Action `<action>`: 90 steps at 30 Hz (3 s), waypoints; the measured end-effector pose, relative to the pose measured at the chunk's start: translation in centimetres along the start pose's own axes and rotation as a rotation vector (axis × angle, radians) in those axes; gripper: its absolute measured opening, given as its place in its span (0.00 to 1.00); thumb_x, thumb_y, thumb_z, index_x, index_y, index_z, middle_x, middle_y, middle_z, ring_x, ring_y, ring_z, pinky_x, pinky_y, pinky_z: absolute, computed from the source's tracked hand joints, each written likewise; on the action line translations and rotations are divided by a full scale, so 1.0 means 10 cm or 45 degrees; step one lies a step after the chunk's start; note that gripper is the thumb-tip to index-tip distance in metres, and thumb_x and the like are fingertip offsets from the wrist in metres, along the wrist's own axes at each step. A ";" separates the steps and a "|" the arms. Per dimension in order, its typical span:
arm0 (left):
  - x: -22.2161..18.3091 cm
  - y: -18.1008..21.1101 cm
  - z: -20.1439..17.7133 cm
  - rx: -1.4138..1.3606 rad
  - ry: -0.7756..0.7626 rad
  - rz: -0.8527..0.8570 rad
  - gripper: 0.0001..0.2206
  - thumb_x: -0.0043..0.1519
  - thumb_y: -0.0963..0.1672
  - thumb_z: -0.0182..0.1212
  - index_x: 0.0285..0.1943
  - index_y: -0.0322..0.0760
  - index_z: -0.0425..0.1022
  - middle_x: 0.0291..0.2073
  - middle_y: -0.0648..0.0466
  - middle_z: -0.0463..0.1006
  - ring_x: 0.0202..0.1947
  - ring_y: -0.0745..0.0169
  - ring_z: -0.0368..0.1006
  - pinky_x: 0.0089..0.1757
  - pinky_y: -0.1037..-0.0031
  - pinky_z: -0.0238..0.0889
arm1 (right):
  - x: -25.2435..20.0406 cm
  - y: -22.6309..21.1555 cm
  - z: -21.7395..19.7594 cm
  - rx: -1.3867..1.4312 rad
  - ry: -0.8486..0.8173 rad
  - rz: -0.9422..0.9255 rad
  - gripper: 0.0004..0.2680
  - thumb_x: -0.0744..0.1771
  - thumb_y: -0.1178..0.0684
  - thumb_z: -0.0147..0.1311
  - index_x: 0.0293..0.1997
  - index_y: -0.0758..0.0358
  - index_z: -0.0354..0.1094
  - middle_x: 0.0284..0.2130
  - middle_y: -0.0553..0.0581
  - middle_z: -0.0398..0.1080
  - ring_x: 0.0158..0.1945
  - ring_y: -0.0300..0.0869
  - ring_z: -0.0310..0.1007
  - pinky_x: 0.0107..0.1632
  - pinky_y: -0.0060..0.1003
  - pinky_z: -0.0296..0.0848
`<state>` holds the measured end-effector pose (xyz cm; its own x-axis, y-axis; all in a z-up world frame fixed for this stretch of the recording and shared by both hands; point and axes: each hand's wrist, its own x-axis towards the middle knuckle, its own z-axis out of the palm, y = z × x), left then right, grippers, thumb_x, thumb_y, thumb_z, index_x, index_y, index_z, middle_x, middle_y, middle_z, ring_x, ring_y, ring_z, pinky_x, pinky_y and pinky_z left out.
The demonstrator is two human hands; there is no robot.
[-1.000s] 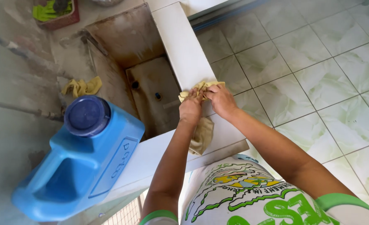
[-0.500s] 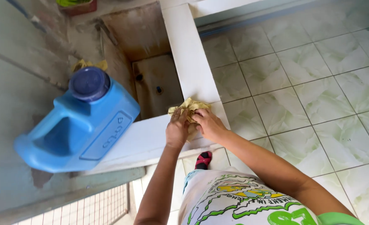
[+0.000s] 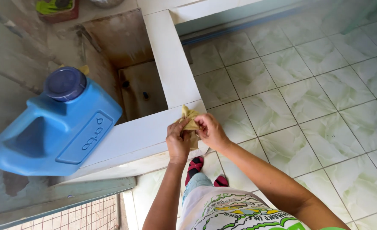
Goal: Wiping a tiled counter surface with a yellow cloth.
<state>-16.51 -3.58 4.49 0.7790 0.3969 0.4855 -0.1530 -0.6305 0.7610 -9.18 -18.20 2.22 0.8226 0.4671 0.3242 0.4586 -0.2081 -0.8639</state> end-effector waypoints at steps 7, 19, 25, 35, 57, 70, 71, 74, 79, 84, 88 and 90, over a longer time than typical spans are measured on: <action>0.54 0.33 0.03 -0.357 -0.243 0.009 0.23 0.53 0.31 0.62 0.55 0.43 0.81 0.50 0.49 0.83 0.53 0.51 0.77 0.50 0.68 0.74 | 0.38 -0.49 -0.58 0.194 -0.088 -0.076 0.36 0.58 0.67 0.61 0.75 0.59 0.46 0.55 0.56 0.61 0.52 0.45 0.66 0.51 0.36 0.73; 1.10 -0.35 0.41 -0.518 -0.147 -0.403 0.15 0.67 0.49 0.60 0.56 0.35 0.75 0.44 0.49 0.82 0.42 0.58 0.77 0.47 0.68 0.72 | 1.04 0.09 -0.02 0.121 -0.064 0.406 0.19 0.63 0.57 0.60 0.61 0.63 0.63 0.38 0.58 0.77 0.41 0.46 0.79 0.44 0.41 0.78; 1.25 -0.63 0.47 -0.249 -0.170 -0.354 0.13 0.71 0.49 0.54 0.49 0.35 0.74 0.40 0.46 0.80 0.38 0.55 0.75 0.44 0.66 0.70 | 1.19 0.29 0.21 0.012 -0.113 0.449 0.14 0.67 0.54 0.54 0.58 0.65 0.63 0.37 0.64 0.77 0.41 0.52 0.80 0.45 0.44 0.77; 1.61 -0.75 0.57 -0.926 -0.042 -0.773 0.19 0.68 0.48 0.54 0.67 0.40 0.67 0.56 0.49 0.76 0.51 0.63 0.73 0.51 0.73 0.69 | 1.64 0.38 0.01 0.811 -0.233 0.663 0.20 0.71 0.46 0.48 0.73 0.56 0.58 0.50 0.49 0.72 0.50 0.34 0.70 0.50 0.33 0.73; 2.62 0.38 2.22 -0.290 0.223 -0.465 0.21 0.57 0.42 0.72 0.59 0.37 0.76 0.53 0.48 0.78 0.52 0.57 0.77 0.53 0.69 0.71 | 2.95 1.36 -1.75 0.973 -0.454 0.665 0.18 0.71 0.50 0.49 0.72 0.56 0.59 0.54 0.48 0.72 0.55 0.34 0.72 0.54 0.33 0.74; 4.31 -0.60 1.90 -0.587 0.413 -0.543 0.21 0.59 0.39 0.68 0.63 0.36 0.73 0.57 0.54 0.74 0.53 0.65 0.74 0.53 0.73 0.71 | 4.94 1.40 -0.76 0.734 -0.401 0.552 0.15 0.71 0.51 0.51 0.66 0.57 0.62 0.46 0.51 0.72 0.46 0.34 0.71 0.46 0.34 0.74; 4.51 -0.79 1.90 -0.586 0.430 -0.514 0.21 0.59 0.39 0.68 0.63 0.36 0.73 0.57 0.52 0.74 0.54 0.64 0.74 0.53 0.73 0.70 | 5.17 1.44 -0.64 0.644 -0.388 0.492 0.13 0.71 0.51 0.50 0.63 0.59 0.64 0.45 0.52 0.73 0.45 0.34 0.72 0.47 0.34 0.74; 5.07 -1.42 1.87 -0.484 0.439 -0.433 0.22 0.58 0.38 0.70 0.63 0.34 0.74 0.57 0.51 0.75 0.54 0.63 0.73 0.54 0.73 0.70 | 5.83 1.65 -0.25 0.483 -0.360 0.403 0.12 0.71 0.52 0.49 0.60 0.63 0.66 0.43 0.53 0.75 0.44 0.35 0.73 0.47 0.33 0.74; 6.32 -2.43 1.73 -0.324 0.434 -0.273 0.22 0.60 0.40 0.70 0.64 0.34 0.74 0.59 0.46 0.76 0.58 0.53 0.74 0.59 0.66 0.68 | 7.12 1.55 0.23 0.377 -0.338 0.345 0.15 0.70 0.51 0.49 0.64 0.62 0.64 0.46 0.58 0.76 0.46 0.40 0.74 0.50 0.35 0.74; 6.91 -3.54 1.93 0.127 0.378 -0.394 0.33 0.74 0.44 0.51 0.84 0.30 0.39 0.72 0.16 0.34 0.72 0.12 0.29 0.63 0.47 0.42 | 7.65 1.70 0.64 0.192 -0.339 0.365 0.30 0.71 0.47 0.52 0.78 0.61 0.32 0.74 0.66 0.43 0.74 0.51 0.47 0.72 0.43 0.53; 6.50 -3.33 2.14 0.088 0.350 -0.437 0.28 0.76 0.44 0.46 0.83 0.33 0.42 0.77 0.29 0.51 0.75 0.20 0.36 0.66 0.45 0.38 | 7.42 1.81 0.67 0.138 -0.350 0.424 0.28 0.70 0.46 0.50 0.78 0.62 0.37 0.75 0.66 0.42 0.76 0.52 0.46 0.72 0.43 0.53; 6.31 -2.87 2.17 -0.448 0.525 -0.828 0.25 0.72 0.45 0.49 0.78 0.38 0.50 0.69 0.38 0.62 0.64 0.43 0.64 0.58 0.59 0.62 | 7.20 1.88 0.62 0.337 -0.417 0.659 0.28 0.69 0.45 0.48 0.78 0.59 0.40 0.71 0.65 0.54 0.72 0.51 0.56 0.69 0.41 0.60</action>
<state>50.26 25.03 3.95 0.5039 0.8633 -0.0291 0.0154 0.0247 0.9996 56.55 16.87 6.89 0.7505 0.6096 -0.2554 -0.1002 -0.2771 -0.9556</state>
